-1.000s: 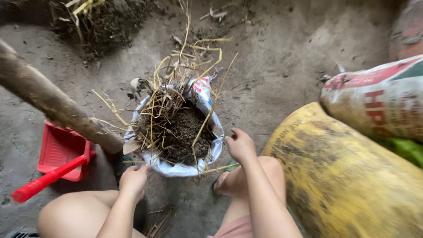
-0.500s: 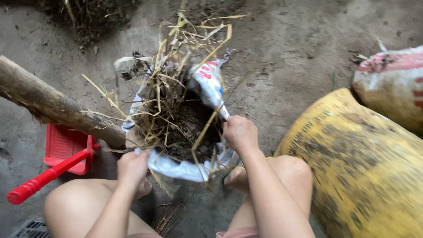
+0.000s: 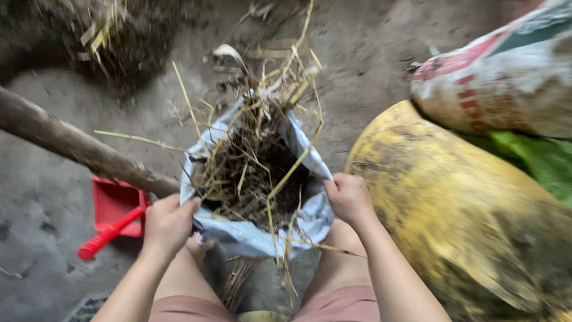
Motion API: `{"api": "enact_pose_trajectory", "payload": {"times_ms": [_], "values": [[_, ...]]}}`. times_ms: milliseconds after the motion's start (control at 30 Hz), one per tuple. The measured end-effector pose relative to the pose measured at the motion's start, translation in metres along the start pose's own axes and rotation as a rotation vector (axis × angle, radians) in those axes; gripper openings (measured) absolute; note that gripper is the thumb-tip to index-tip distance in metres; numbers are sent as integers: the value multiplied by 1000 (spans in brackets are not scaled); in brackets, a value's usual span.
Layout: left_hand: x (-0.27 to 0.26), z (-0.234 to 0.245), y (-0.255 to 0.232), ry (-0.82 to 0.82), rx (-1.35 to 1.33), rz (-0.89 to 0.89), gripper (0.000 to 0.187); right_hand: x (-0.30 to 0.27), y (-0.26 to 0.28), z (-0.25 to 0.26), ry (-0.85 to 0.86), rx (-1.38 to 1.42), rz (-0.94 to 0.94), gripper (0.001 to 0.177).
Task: The person scoops straw and debris from the floor into a bag using a dustpan, packs the debris into the bag by hand, and sweeps the floor using a broom.
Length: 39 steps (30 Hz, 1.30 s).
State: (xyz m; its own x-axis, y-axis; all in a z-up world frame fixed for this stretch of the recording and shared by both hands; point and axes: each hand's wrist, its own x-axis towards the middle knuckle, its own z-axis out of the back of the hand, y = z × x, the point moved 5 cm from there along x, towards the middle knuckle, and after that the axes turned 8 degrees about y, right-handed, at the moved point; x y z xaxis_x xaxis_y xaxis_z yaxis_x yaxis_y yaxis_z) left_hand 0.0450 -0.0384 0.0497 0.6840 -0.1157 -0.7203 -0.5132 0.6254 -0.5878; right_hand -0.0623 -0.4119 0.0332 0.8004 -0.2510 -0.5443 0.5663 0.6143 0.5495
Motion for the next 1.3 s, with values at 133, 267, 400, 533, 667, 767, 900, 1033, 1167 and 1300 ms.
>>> {"api": "enact_pose_trajectory", "payload": {"times_ms": [133,267,400,533,667,767,900,1033,1167,1300], "values": [[-56,1,-79,61,92,89,25,-71,7,79,-79,105,-10,30],[-106,-15,-167,116,15,-137,24,-149,-6,166,-206,289,-110,30],[-155,-46,-259,180,-49,-188,18,-232,-38,243,-333,518,-162,38],[-194,-93,-336,328,-85,-258,19,-319,-87,290,-437,688,-317,36],[-232,-157,-399,460,-85,-429,20,-406,-124,351,-681,559,-395,22],[-261,-211,-426,570,-67,-423,22,-455,-149,382,-875,519,-393,19],[-298,-281,-425,752,-121,-370,21,-516,-197,383,-1114,788,-449,16],[-300,-345,-391,792,3,-362,25,-538,-267,353,-1120,964,-582,15],[-279,-377,-342,731,74,-281,19,-514,-301,285,-1074,861,-689,21],[-261,-370,-325,581,376,-283,24,-521,-298,273,-1082,970,-675,22]]}}
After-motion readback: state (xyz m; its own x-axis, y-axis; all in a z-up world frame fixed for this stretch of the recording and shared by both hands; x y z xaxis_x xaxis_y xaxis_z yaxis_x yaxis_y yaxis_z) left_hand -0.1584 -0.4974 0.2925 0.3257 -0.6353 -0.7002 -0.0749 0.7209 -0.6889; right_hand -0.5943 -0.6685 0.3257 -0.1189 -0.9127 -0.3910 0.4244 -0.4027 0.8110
